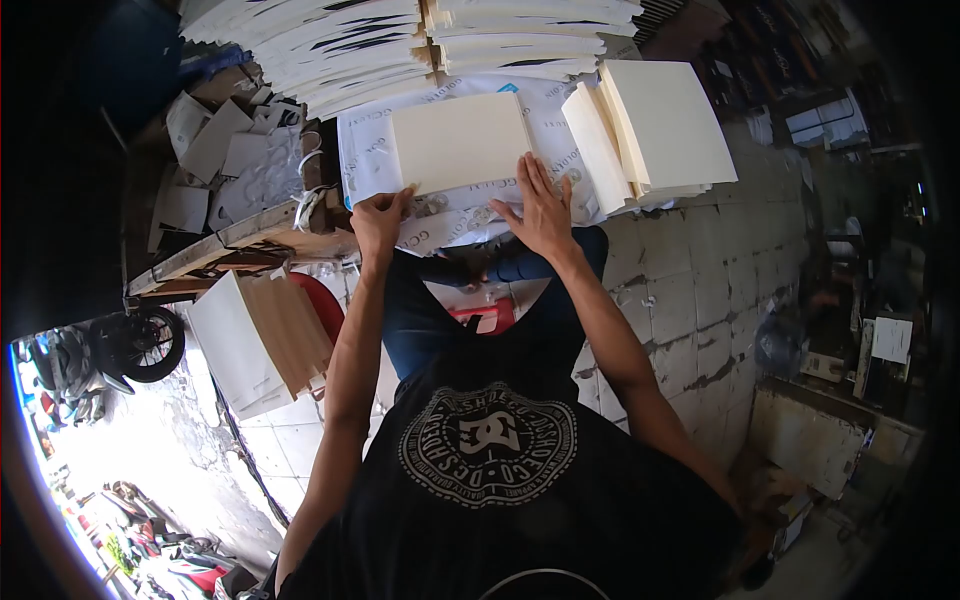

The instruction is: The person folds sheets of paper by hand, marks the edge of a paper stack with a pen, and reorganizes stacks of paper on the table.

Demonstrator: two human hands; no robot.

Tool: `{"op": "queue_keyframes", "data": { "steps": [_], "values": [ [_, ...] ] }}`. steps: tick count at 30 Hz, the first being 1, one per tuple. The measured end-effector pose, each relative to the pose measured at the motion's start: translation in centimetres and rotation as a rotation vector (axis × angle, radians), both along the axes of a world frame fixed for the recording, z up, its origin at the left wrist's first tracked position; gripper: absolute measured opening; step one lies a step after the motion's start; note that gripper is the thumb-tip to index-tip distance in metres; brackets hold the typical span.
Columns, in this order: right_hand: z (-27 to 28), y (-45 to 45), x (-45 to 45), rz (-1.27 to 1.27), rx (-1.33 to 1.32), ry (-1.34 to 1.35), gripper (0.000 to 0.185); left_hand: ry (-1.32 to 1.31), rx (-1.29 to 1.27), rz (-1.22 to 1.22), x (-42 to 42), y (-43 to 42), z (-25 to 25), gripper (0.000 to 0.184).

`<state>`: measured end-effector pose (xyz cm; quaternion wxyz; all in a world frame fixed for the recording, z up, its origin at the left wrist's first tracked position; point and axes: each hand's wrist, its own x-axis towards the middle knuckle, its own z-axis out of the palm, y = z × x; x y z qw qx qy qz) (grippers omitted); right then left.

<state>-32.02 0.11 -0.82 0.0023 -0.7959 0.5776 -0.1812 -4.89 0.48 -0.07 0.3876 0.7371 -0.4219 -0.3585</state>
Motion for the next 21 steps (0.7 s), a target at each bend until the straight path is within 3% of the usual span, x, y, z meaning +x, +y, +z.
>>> {"op": "queue_keyframes", "data": {
  "steps": [4, 6, 9, 10, 11, 14, 17, 18, 19, 21],
  "values": [
    [1.3, -0.4, 0.7, -0.011, 0.038, 0.051, 0.097, -0.03, -0.076, 0.014, 0.0, 0.1, -0.8, 0.037],
    [2.3, -0.9, 1.6, -0.038, 0.079, 0.115, 0.091, -0.023, -0.06, 0.009, -0.2, 0.7, -0.7, 0.036],
    [2.9, -1.4, 4.3, 0.137, 0.005, 0.016, 0.077, 0.598, -0.164, 0.04, -1.0, 1.4, -0.5, 0.036],
    [2.9, -1.7, 5.7, 0.23, -0.047, -0.049, 0.072, 0.614, -0.099, -0.01, -1.0, 1.6, 0.2, 0.039],
    [2.3, -2.1, 7.4, 0.31, -0.146, -0.133, 0.051, 0.699, -0.147, 0.029, -1.4, 2.0, 0.9, 0.041],
    [6.0, -2.6, 10.0, 0.416, -0.228, -0.396, 0.024, 0.943, -0.271, 0.124, -2.3, 4.1, 4.9, 0.051],
    [10.0, -1.0, 11.9, 0.245, -0.17, -0.916, 0.01, 0.797, -0.257, 0.198, -2.3, 4.7, 3.7, 0.054],
    [13.2, 0.2, 12.2, 0.127, -0.149, -1.003, 0.008, 0.706, -0.211, 0.17, -2.3, 4.7, 2.9, 0.055],
    [12.9, -0.2, 12.4, 0.159, -0.047, -1.291, 0.02, 0.716, -0.247, 0.152, -2.3, 4.8, 2.8, 0.055],
    [13.7, -0.4, 12.3, 0.214, -0.012, -1.579, 0.033, 0.735, -0.319, 0.103, -1.7, 4.6, 3.1, 0.055]
  ]
}}
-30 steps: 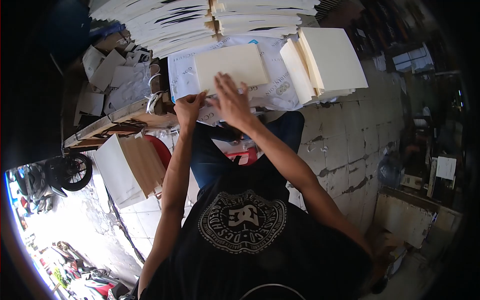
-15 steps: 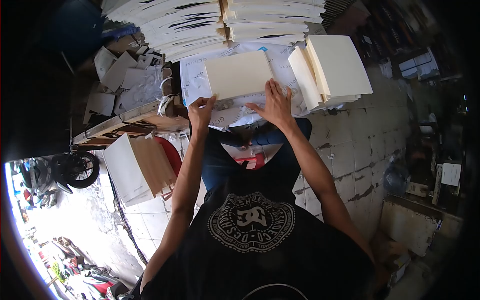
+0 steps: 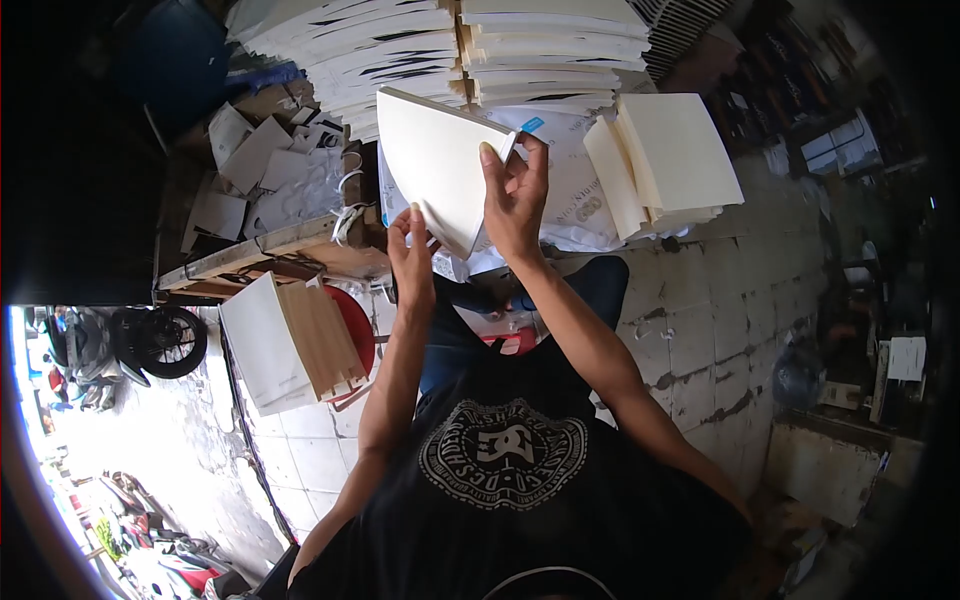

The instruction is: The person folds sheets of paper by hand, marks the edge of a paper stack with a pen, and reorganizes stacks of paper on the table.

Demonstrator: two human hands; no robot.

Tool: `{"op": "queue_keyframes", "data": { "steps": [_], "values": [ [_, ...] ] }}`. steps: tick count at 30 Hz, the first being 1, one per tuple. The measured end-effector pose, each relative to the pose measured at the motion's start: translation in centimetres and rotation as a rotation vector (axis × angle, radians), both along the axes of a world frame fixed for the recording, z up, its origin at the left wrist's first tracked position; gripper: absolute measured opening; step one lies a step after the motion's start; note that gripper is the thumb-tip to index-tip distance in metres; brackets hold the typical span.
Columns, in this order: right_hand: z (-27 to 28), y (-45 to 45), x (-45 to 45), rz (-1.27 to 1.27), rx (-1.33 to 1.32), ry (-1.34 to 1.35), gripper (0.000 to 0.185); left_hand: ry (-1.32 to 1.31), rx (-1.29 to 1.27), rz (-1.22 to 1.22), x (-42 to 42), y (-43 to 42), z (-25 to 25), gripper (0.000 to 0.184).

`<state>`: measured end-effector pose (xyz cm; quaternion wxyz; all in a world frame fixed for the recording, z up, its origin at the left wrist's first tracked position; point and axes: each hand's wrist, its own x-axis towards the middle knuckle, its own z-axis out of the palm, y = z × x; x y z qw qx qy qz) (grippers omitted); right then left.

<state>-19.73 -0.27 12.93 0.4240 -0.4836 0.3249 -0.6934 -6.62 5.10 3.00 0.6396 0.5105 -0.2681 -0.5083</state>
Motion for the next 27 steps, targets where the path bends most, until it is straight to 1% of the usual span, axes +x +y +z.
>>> {"op": "queue_keyframes", "data": {
  "steps": [1, 2, 3, 4, 5, 6, 7, 8, 9, 10, 11, 12, 14, 15, 16, 17, 18, 20, 21, 22, 23, 24, 26, 27],
  "values": [
    [0.0, -0.2, -0.5, 0.018, 0.004, -0.025, 0.035, 0.058, 0.001, 0.033, 0.4, 0.1, 1.2, 0.05],
    [-0.1, -0.5, -1.2, 0.037, 0.006, -0.049, 0.037, 0.04, 0.041, 0.143, 1.1, -0.4, 0.4, 0.042],
    [-0.4, -0.7, -1.9, 0.059, 0.011, -0.07, 0.039, 0.056, -0.035, 0.138, 2.0, -0.8, -0.1, 0.041],
    [-1.2, -1.2, -2.4, 0.092, 0.084, -0.12, 0.041, 0.071, -0.11, 0.133, 2.6, -1.3, 0.0, 0.039],
    [-2.5, -1.8, -2.8, 0.126, 0.156, -0.171, 0.043, 0.147, -0.155, 0.177, 2.8, -1.8, 0.0, 0.039],
    [-3.8, -2.2, -3.3, 0.161, 0.226, -0.222, 0.045, 0.101, -0.156, 0.205, 3.3, -2.4, -0.2, 0.04],
    [-4.8, -2.3, -4.1, 0.206, 0.353, -0.244, 0.048, -0.009, -0.182, 0.212, 4.2, -3.2, -1.0, 0.04],
    [-6.3, -2.5, -5.2, 0.206, 0.448, -0.115, 0.049, -0.12, -0.206, 0.221, 5.2, -4.0, -2.0, 0.04],
    [-8.4, -2.8, -6.4, 0.207, 0.545, 0.014, 0.05, -0.31, -0.129, 0.211, 6.3, -4.7, -3.2, 0.039],
    [-11.0, -3.0, -7.7, 0.209, 0.642, 0.145, 0.051, -0.471, 0.009, 0.193, 6.4, -4.9, -2.8, 0.04],
    [-14.6, -3.2, -9.2, 0.167, 0.593, 0.358, 0.057, -0.566, 0.049, 0.156, 7.1, -5.4, -4.2, 0.044],
    [-13.9, -2.7, -10.1, 0.154, 0.516, 0.57, 0.058, -0.661, 0.09, 0.118, 7.9, -5.9, -5.7, 0.048],
    [-10.4, -1.3, -11.6, 0.117, 0.349, 0.982, 0.061, -0.811, 0.075, 0.093, 8.3, -6.9, -4.8, 0.048],
    [-9.7, -0.7, -12.5, -0.04, 0.108, 1.12, 0.058, -0.887, 0.075, 0.067, 8.4, -6.9, -4.4, 0.047],
    [-6.6, 0.0, -13.1, -0.07, 0.098, 1.087, 0.052, -0.905, 0.106, 0.053, 8.5, -7.2, -4.2, 0.047],
    [-3.8, 0.8, -13.8, -0.18, 0.028, 1.062, 0.046, -0.919, 0.129, 0.047, 8.5, -7.9, -3.9, 0.047],
    [-0.8, 1.7, -15.0, -0.307, -0.007, 1.054, 0.045, -0.932, 0.155, 0.041, 8.4, -8.2, -3.6, 0.046],
    [2.9, 1.5, -19.5, -0.685, -0.149, 1.124, 0.047, -1.088, 0.06, 0.133, 7.5, -7.7, -2.8, 0.047],
    [4.0, 1.1, -22.7, -0.928, -0.13, 1.276, 0.057, -1.159, -0.018, 0.183, 7.1, -7.3, -2.6, 0.047],
    [4.0, 0.6, -25.8, -1.098, 0.014, 1.385, 0.062, -1.224, -0.1, 0.234, 6.4, -6.8, -2.1, 0.048],
    [3.7, 0.2, -28.7, -1.269, 0.166, 1.486, 0.068, -1.137, -0.141, 0.196, 5.2, -5.8, -0.5, 0.046],
    [2.9, 0.0, -32.0, -1.194, 0.284, 1.438, 0.068, -1.157, -0.177, 0.169, 4.4, -5.1, -0.3, 0.041],
    [0.0, -0.9, -36.8, -1.029, 0.491, 1.334, 0.068, -1.088, -0.204, 0.026, 1.8, -3.5, 2.1, 0.036],
    [-1.1, -1.4, -37.5, -0.985, 0.416, 1.251, 0.062, -1.11, -0.232, 0.003, 0.5, -3.0, 2.4, 0.032]
  ]
}}
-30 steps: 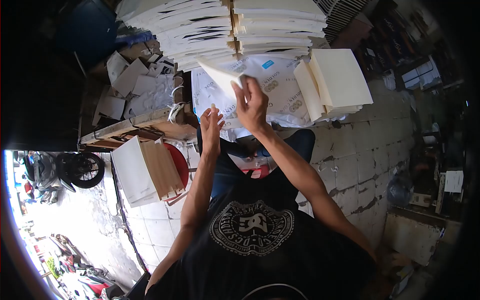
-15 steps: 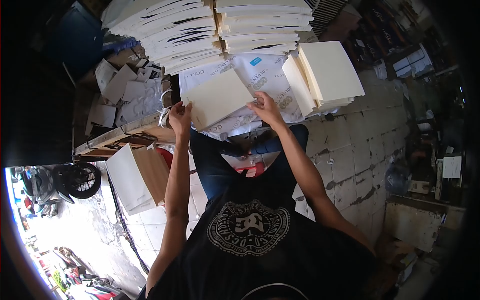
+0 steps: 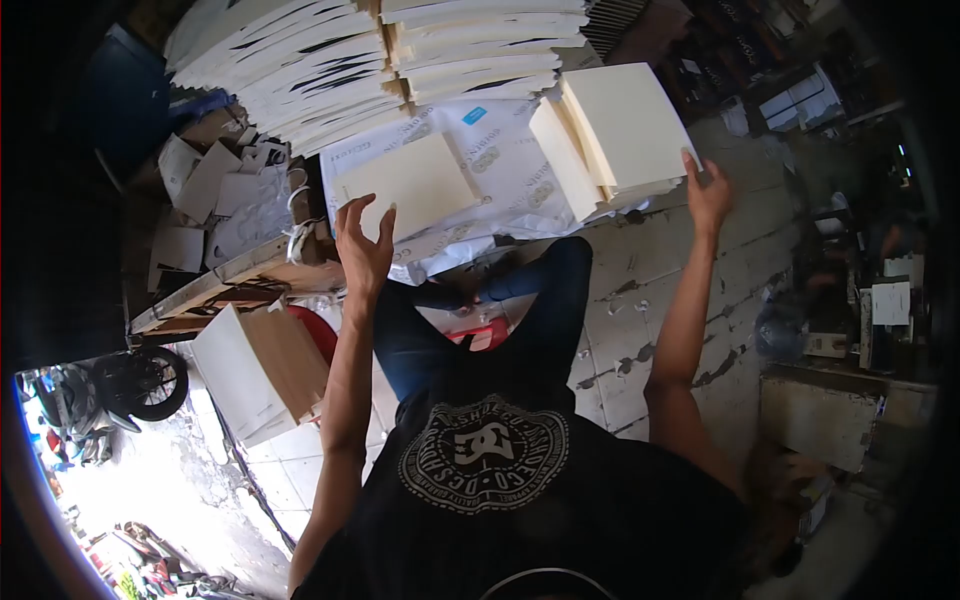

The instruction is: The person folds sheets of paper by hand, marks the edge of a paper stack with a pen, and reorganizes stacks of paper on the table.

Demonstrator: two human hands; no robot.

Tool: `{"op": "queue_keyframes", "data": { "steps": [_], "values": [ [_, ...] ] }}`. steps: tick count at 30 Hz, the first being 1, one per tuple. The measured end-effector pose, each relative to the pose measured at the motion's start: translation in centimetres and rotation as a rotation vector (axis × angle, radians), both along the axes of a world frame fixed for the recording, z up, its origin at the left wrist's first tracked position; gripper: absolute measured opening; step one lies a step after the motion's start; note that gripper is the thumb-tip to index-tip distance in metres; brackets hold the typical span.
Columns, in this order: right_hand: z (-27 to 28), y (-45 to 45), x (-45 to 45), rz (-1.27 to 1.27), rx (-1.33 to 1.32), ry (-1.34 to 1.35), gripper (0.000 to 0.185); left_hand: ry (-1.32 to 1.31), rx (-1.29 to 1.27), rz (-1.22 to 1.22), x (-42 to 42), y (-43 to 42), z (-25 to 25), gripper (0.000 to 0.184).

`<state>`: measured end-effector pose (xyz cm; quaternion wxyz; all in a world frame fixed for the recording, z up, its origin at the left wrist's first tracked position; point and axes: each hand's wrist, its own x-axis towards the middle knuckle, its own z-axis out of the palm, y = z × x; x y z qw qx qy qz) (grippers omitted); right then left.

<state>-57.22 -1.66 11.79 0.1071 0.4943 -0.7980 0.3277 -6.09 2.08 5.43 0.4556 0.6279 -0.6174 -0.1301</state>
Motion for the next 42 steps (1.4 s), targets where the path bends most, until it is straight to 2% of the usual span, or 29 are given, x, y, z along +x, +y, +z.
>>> {"op": "queue_keyframes", "data": {
  "steps": [1, 2, 3, 5, 8, 9, 10, 11, 12, 13, 14, 15, 17, 18, 22, 25, 27, 32, 35, 38, 41, 42],
  "values": [
    [-0.8, 0.0, -1.0, 0.064, -0.065, -0.056, 0.056, -0.025, -0.011, -0.031, -1.2, 0.4, 0.4, 0.03],
    [-1.4, -0.2, -1.1, 0.07, -0.143, -0.004, 0.049, 0.042, 0.011, -0.074, -2.3, 0.8, 1.1, 0.03],
    [-0.7, -0.1, -0.1, 0.082, -0.144, -0.149, 0.042, 0.105, 0.033, -0.123, -3.3, 1.2, 1.7, 0.03],
    [0.2, 0.0, 1.0, 0.004, -0.181, 0.14, 0.035, 0.089, 0.019, -0.193, -4.9, 1.8, 1.9, 0.03],
    [4.9, 1.9, 7.3, 0.094, -0.493, 0.221, 0.026, 0.03, 0.018, -0.158, -4.5, 1.3, 1.1, 0.028],
    [5.0, 2.1, 10.0, 0.304, -0.484, 0.028, 0.025, -0.003, -0.023, -0.141, -4.2, 0.1, -0.7, 0.029],
    [4.7, 3.0, 13.2, 0.5, -0.462, -0.169, 0.024, -0.071, -0.042, -0.128, -4.5, -0.9, -1.6, 0.033],
    [4.5, 3.9, 16.7, 0.693, -0.241, -0.368, 0.023, -0.132, -0.059, -0.187, -5.3, -1.9, -2.4, 0.039],
    [1.3, 3.2, 18.6, 0.903, -0.073, -0.405, 0.028, -0.188, -0.02, -0.246, -6.5, -2.5, -2.5, 0.046],
    [0.1, 2.5, 20.9, 1.037, 0.0, -0.185, 0.031, -0.302, 0.019, -0.288, -7.5, -3.3, -3.7, 0.055],
    [-2.9, 1.3, 22.2, 1.073, 0.124, -0.11, 0.031, -0.362, 0.084, -0.196, -8.6, -3.9, -5.3, 0.061],
    [-6.7, -0.2, 23.1, 1.069, 0.166, -0.112, 0.032, -0.421, 0.146, -0.104, -9.6, -4.3, -6.6, 0.068],
    [-10.0, -2.1, 23.9, 1.066, 0.335, -0.166, 0.031, -0.472, 0.24, -0.062, -10.7, -4.3, -7.5, 0.078],
    [-10.1, -2.8, 24.2, 1.058, 0.389, -0.15, 0.026, -0.475, 0.268, -0.036, -11.1, -4.2, -7.7, 0.082],
    [-10.7, -4.6, 24.5, 1.081, 0.529, -0.25, 0.014, -0.522, 0.195, -0.05, -10.8, -3.8, -8.7, 0.074],
    [-11.5, -5.8, 24.2, 1.136, 0.545, -0.198, 0.016, -0.566, 0.129, -0.023, -10.8, -4.0, -10.1, 0.072],
    [-9.9, -6.6, 24.8, 1.123, 0.69, -0.202, 0.011, -0.445, 0.135, -0.026, -10.8, -3.8, -9.5, 0.072],
    [-9.6, -8.3, 25.2, 1.202, 0.796, -0.136, 0.007, -0.429, 0.184, -0.043, -10.6, -3.2, -7.8, 0.069],
    [-9.4, -8.5, 25.1, 1.259, 0.81, -0.069, 0.006, -0.415, 0.193, -0.044, -11.0, -3.2, -7.8, 0.069],
    [-9.1, -7.2, 24.7, 1.289, 0.7, -0.153, 0.007, -0.413, 0.203, -0.028, -11.0, -3.3, -8.0, 0.07],
    [-11.3, -4.6, 24.1, 1.217, 0.391, -0.096, 0.006, -0.435, 0.203, -0.007, -10.7, -3.3, -7.6, 0.07],
    [-11.7, -3.9, 24.1, 1.175, 0.36, -0.143, 0.007, -0.458, 0.197, 0.0, -10.7, -3.4, -7.6, 0.07]
  ]
}}
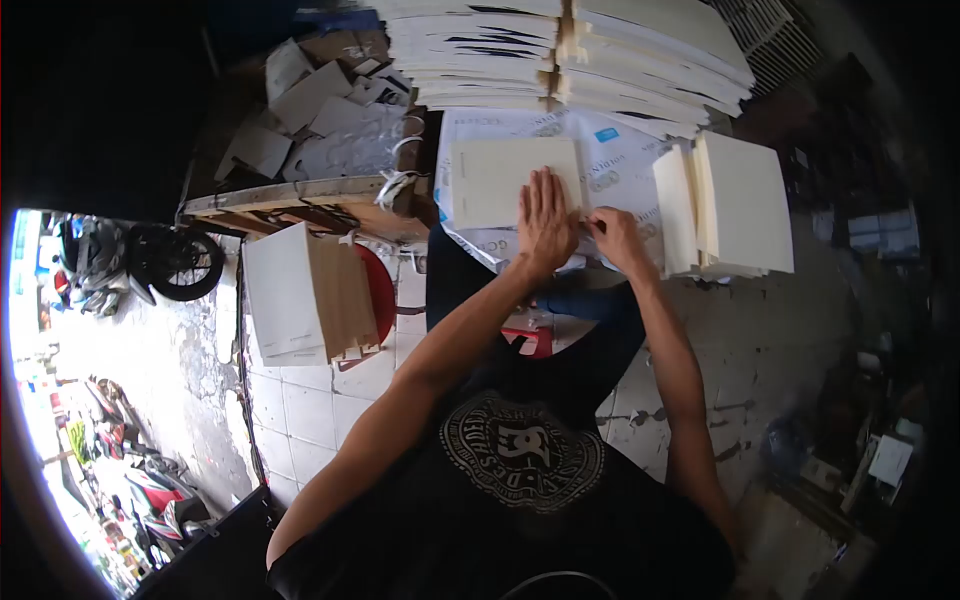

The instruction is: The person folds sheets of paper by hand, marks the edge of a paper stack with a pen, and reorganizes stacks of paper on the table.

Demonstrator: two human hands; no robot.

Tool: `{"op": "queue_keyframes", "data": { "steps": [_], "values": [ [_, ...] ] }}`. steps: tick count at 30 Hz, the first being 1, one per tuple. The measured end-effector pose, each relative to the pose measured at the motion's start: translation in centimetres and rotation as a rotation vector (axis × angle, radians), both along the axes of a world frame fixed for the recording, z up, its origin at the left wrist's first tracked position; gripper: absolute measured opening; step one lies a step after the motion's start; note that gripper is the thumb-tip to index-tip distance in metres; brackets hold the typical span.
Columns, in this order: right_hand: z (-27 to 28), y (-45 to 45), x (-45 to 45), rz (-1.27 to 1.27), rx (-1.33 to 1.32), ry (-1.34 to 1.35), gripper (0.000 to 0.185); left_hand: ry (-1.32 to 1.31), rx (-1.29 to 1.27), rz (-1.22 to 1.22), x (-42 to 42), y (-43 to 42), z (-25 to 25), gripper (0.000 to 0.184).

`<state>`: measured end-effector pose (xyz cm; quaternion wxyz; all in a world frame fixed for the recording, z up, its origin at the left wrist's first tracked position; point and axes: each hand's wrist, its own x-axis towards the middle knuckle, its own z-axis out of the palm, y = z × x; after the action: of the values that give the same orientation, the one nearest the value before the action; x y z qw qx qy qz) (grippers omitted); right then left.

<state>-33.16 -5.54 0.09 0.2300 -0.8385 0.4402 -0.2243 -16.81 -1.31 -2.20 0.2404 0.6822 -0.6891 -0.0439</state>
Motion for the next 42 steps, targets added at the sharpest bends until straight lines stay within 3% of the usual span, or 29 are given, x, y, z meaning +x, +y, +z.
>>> {"op": "queue_keyframes", "data": {
  "steps": [3, 8, 22, 24, 27, 29, 31, 33, 36, 37, 38, 40, 42],
  "values": [
    [-0.2, 1.2, -0.8, -0.09, 0.11, -0.188, 0.012, 0.004, -0.021, -0.018, -0.3, 0.0, -0.4, 0.07],
    [0.8, 2.7, 0.2, -0.165, 0.114, -0.312, 0.044, -0.009, -0.006, -0.035, 0.1, 0.1, -0.6, 0.069],
    [-1.3, 3.2, 3.2, -0.658, 0.08, -0.452, 0.029, 0.005, -0.012, -0.023, -0.4, -0.1, -0.5, 0.07],
    [-1.7, 3.0, 3.1, -0.744, 0.042, -0.534, 0.026, 0.008, -0.013, -0.028, -0.3, -0.1, -0.6, 0.069],
    [-1.7, 4.9, 1.2, -0.626, -0.02, -1.068, 0.021, 0.029, 0.003, -0.034, 0.1, -0.6, -0.3, 0.066],
    [3.2, 9.9, -1.1, -0.408, 0.394, -1.001, 0.015, 0.066, 0.066, -0.05, 0.3, -0.6, 0.8, 0.062],
    [7.6, 14.1, -2.5, -0.394, 0.691, -0.403, 0.015, 0.089, -0.029, -0.192, 0.6, -0.7, 2.2, 0.05],
    [5.9, 17.0, -4.0, -0.347, 0.044, -0.186, 0.019, 0.112, -0.014, -0.485, 1.0, -1.5, 2.5, 0.044],
    [8.7, 16.4, -8.6, -0.653, -0.489, -0.281, 0.022, 0.232, -0.133, -0.425, -0.1, -1.5, 2.9, 0.04],
    [10.7, 15.3, -10.9, -0.764, -0.531, -0.196, 0.018, 0.312, -0.176, -0.389, -0.5, -1.3, 3.6, 0.039],
    [13.3, 14.3, -11.7, -0.896, -0.573, -0.198, 0.054, 0.368, -0.207, -0.387, -0.7, -0.7, 4.6, 0.039],
    [14.8, 11.2, -15.3, -1.088, -0.579, -0.097, 0.079, 0.487, -0.243, -0.379, -0.9, 1.3, 7.0, 0.037],
    [13.4, 7.5, -18.1, -1.278, -0.499, 0.118, 0.07, 0.561, -0.203, -0.366, -0.5, 4.0, 8.7, 0.036]
  ]
}}
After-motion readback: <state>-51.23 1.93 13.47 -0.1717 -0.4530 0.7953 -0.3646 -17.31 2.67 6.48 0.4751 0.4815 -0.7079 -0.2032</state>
